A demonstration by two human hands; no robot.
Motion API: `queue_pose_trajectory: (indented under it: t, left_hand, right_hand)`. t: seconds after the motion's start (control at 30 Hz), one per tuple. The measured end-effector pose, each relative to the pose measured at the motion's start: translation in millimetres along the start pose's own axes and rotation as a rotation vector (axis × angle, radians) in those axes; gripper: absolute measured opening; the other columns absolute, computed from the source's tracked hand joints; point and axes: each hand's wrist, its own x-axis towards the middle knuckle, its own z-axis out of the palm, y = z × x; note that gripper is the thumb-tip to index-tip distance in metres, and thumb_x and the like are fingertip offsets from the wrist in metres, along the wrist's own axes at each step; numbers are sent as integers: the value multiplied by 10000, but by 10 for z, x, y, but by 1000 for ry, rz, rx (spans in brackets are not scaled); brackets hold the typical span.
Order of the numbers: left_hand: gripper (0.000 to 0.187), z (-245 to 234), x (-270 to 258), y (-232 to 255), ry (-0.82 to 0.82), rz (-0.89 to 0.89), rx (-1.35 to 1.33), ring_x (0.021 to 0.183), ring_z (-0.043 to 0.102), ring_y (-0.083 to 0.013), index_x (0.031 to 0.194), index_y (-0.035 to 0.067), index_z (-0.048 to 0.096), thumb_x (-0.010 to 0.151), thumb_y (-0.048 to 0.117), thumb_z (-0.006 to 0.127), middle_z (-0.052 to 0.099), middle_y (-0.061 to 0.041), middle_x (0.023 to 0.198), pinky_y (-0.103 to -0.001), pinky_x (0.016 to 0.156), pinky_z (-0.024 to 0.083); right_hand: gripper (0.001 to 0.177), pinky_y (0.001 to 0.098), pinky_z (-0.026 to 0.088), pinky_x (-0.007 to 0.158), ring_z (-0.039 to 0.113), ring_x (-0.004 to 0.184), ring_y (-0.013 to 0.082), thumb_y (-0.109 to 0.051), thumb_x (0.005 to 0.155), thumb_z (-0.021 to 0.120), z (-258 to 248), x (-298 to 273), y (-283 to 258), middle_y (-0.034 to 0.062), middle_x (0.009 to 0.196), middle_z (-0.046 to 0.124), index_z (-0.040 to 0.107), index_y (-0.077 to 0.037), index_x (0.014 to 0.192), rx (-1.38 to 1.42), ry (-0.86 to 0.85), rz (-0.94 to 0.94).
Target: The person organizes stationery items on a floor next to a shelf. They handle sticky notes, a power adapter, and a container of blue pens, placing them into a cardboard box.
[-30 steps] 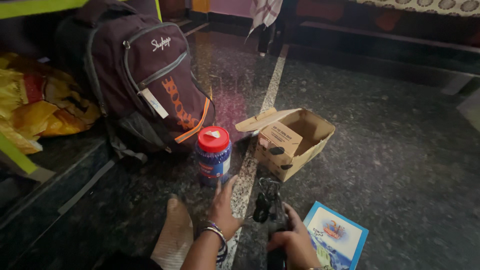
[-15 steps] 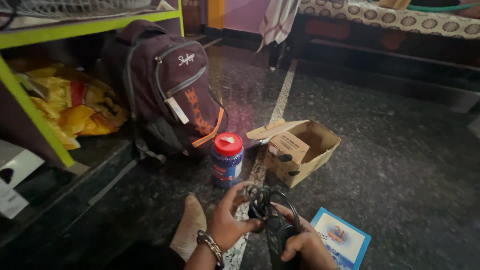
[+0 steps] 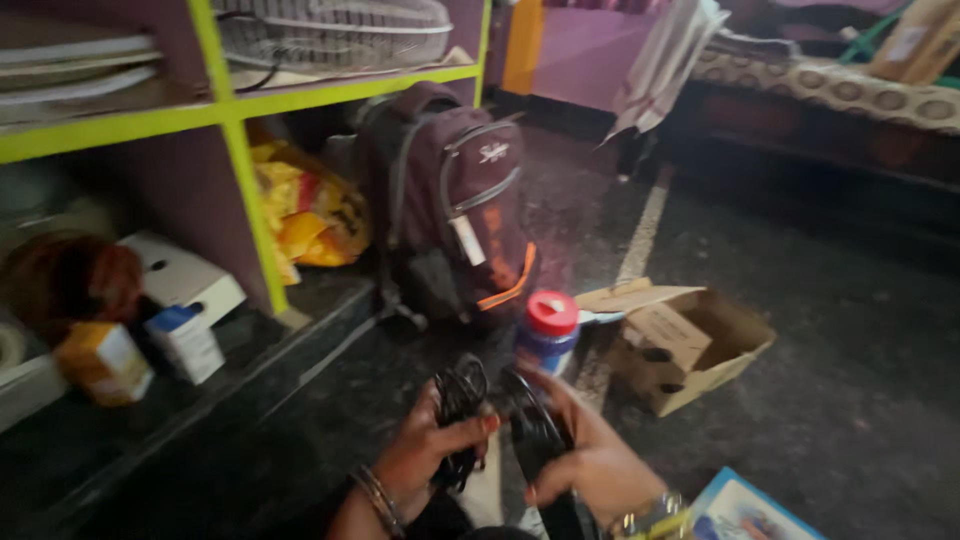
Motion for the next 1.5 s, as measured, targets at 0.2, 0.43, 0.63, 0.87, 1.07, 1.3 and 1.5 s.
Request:
queue_pose_trajectory:
  t: [0.2, 0.43, 0.63, 0.87, 1.07, 1.3, 1.5]
  left_hand:
    - [531, -479, -209, 459, 150, 225, -91, 960, 687, -169, 1221, 65, 606, 742, 46, 832, 701, -22, 1054, -338, 813, 574]
    - [700, -1332, -400, 763, 271, 363, 148, 1053, 673, -131, 1262, 111, 588, 634, 72, 894, 695, 6, 1142, -307, 893, 560]
    - [584, -1949, -683, 665, 191, 247, 175, 980, 708, -183, 1169, -10, 679, 659, 161, 906, 748, -69, 1066, -337, 835, 573]
    - [445, -2437, -474, 347, 547, 227, 137, 819, 713, -188, 1102, -50, 694, 775, 215, 836, 751, -118, 966, -356, 723, 586]
    - [405, -2464, -454, 663, 979, 46, -392, 795, 697, -269, 1082, 71, 725, 800, 361, 730, 724, -114, 866, -431, 718, 552]
    - [476, -2435, -589, 1140, 1032, 298, -535, 845, 718, -261, 1107, 70, 713, 833, 457, 676, 756, -101, 955, -430, 808, 557]
    - [619, -2395, -669, 1389, 1269, 164, -543, 906, 674, -266, 1202, 87, 671, 784, 536, 752, 712, -93, 984, -476, 803, 536]
  right_hand:
    - [1070, 314, 549, 906, 629, 1087, 169, 16, 556, 866, 797, 687, -156, 85, 1240, 668, 417, -57, 1525, -353, -94, -274]
    - [1042, 480, 393, 1128, 442, 1360, 405, -252, 493, 968, 1582, 1362, 259, 230, 1441, 439, 544, -80, 1428, -829, -76, -722]
    - [889, 556, 351, 1126, 367, 1318, 485, -310, 586, 925, 2185, 1520, 828, 240, 1531, 280, 602, -204, 1408, -908, -11, -513]
    - [1055, 544, 357, 1102, 265, 1418, 478, -191, 593, 909, 2471, 1645, 1145, 210, 1643, 156, 452, -202, 1544, -661, 35, -438]
    - [894, 426, 460, 1123, 499, 1424, 339, -216, 725, 943, 2112, 1735, 1105, 200, 1514, 458, 468, -80, 1470, -502, -296, -545]
    - [553, 375, 539, 975, 609, 1190, 234, -269, 798, 880, 1503, 1966, 1216, 95, 1260, 671, 676, -110, 1287, -780, -77, 92]
    - [403, 327, 547, 886, 633, 1049, 158, -238, 823, 862, 858, 2108, 1870, 39, 1082, 703, 729, -96, 1176, -889, -434, 283]
